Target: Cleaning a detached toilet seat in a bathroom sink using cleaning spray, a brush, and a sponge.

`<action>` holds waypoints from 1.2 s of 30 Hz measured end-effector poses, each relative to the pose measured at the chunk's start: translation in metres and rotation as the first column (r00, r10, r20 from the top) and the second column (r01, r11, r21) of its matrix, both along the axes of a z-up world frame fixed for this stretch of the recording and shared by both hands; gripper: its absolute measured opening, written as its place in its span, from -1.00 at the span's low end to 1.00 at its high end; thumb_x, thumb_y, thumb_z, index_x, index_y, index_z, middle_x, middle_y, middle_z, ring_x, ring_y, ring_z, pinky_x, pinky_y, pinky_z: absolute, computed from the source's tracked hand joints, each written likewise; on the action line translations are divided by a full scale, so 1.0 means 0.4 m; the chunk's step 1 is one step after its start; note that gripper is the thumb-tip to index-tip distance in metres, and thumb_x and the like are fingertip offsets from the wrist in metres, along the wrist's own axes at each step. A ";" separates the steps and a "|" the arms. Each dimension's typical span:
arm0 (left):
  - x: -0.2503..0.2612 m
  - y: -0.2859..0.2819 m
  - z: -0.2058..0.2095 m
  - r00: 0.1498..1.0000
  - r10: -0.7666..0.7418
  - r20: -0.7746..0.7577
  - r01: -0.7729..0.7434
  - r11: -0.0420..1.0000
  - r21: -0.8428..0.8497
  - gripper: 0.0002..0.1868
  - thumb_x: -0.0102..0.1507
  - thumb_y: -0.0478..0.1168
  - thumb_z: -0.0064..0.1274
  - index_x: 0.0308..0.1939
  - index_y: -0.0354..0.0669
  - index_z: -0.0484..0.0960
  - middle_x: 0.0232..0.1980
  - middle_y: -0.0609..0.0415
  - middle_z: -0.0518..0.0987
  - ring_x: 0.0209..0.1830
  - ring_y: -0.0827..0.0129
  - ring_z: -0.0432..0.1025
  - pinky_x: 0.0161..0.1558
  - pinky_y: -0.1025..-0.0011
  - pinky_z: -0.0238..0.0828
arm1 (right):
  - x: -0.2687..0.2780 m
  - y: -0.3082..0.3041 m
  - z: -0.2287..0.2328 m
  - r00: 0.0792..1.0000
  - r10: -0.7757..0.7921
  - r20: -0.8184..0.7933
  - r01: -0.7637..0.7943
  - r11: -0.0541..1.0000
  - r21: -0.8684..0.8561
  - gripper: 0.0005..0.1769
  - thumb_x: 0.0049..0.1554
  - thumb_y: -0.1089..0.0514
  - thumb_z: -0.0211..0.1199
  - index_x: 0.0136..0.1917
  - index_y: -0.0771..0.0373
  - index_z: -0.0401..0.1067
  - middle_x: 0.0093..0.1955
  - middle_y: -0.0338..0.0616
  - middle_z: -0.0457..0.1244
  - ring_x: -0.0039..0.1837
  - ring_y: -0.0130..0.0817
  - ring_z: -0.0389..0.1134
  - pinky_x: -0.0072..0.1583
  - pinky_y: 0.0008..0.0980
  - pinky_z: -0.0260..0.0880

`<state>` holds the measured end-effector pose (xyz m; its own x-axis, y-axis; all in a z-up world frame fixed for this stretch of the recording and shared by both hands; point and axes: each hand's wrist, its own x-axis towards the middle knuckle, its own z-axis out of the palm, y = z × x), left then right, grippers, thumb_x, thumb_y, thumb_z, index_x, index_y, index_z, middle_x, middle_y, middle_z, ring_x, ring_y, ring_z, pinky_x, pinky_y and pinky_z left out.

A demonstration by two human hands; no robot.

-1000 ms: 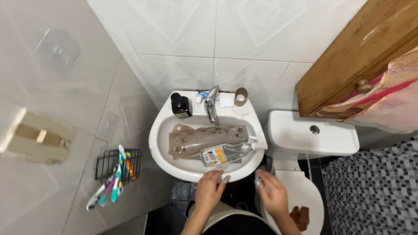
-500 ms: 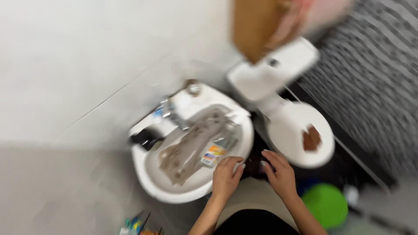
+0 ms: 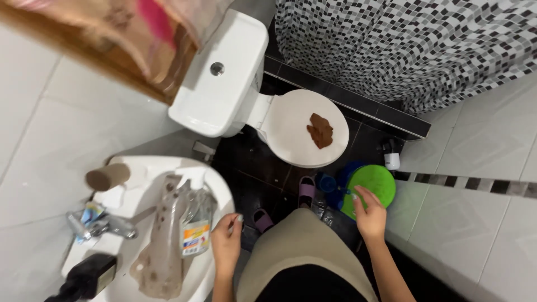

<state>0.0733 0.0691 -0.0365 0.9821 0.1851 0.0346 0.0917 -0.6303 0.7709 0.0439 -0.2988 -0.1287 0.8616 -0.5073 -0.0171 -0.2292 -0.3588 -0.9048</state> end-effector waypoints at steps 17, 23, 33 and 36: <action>0.341 -0.453 -0.133 0.953 -0.172 -0.247 0.226 0.952 0.206 -0.66 0.26 -0.24 0.14 0.13 -0.15 0.60 0.00 -0.01 0.62 -0.10 0.18 0.57 -0.13 0.30 0.52 | 0.656 -0.091 -0.540 0.939 0.279 -0.202 -0.315 0.932 -0.179 -0.60 0.15 0.09 0.30 0.24 0.23 0.51 0.27 0.04 0.34 0.22 0.08 0.37 0.18 -0.08 0.39; 0.404 -0.454 -0.261 0.877 -0.218 -0.428 0.335 0.917 0.219 -0.65 0.28 -0.22 0.13 0.14 -0.14 0.61 0.00 0.01 0.62 -0.12 0.19 0.56 -0.13 0.29 0.52 | 0.654 -0.019 -0.678 0.908 0.268 -0.322 -0.330 0.930 -0.159 -0.56 0.13 0.08 0.32 0.26 0.21 0.50 0.24 0.06 0.33 0.20 0.11 0.37 0.13 -0.03 0.40; 0.433 -0.528 -0.485 0.714 -0.442 -0.544 0.626 0.750 0.213 -0.70 0.25 -0.24 0.13 0.06 -0.16 0.62 -0.05 0.00 0.63 -0.09 0.15 0.56 -0.09 0.23 0.49 | 0.283 -0.002 -0.931 0.873 -0.157 -0.462 0.138 0.988 -0.074 -0.70 0.14 0.11 0.30 0.13 0.23 0.56 0.15 0.11 0.37 0.15 0.13 0.38 0.18 -0.04 0.39; 0.415 -0.577 -0.549 0.640 -0.480 -0.600 0.704 0.679 0.207 -0.72 0.26 -0.19 0.13 0.04 -0.14 0.62 -0.03 0.01 0.63 -0.07 0.13 0.56 -0.09 0.22 0.49 | 0.140 -0.028 -1.036 0.860 -0.237 -0.453 0.207 0.972 -0.115 -0.72 0.15 0.10 0.31 0.11 0.24 0.56 0.13 0.09 0.38 0.18 0.11 0.39 0.20 -0.04 0.40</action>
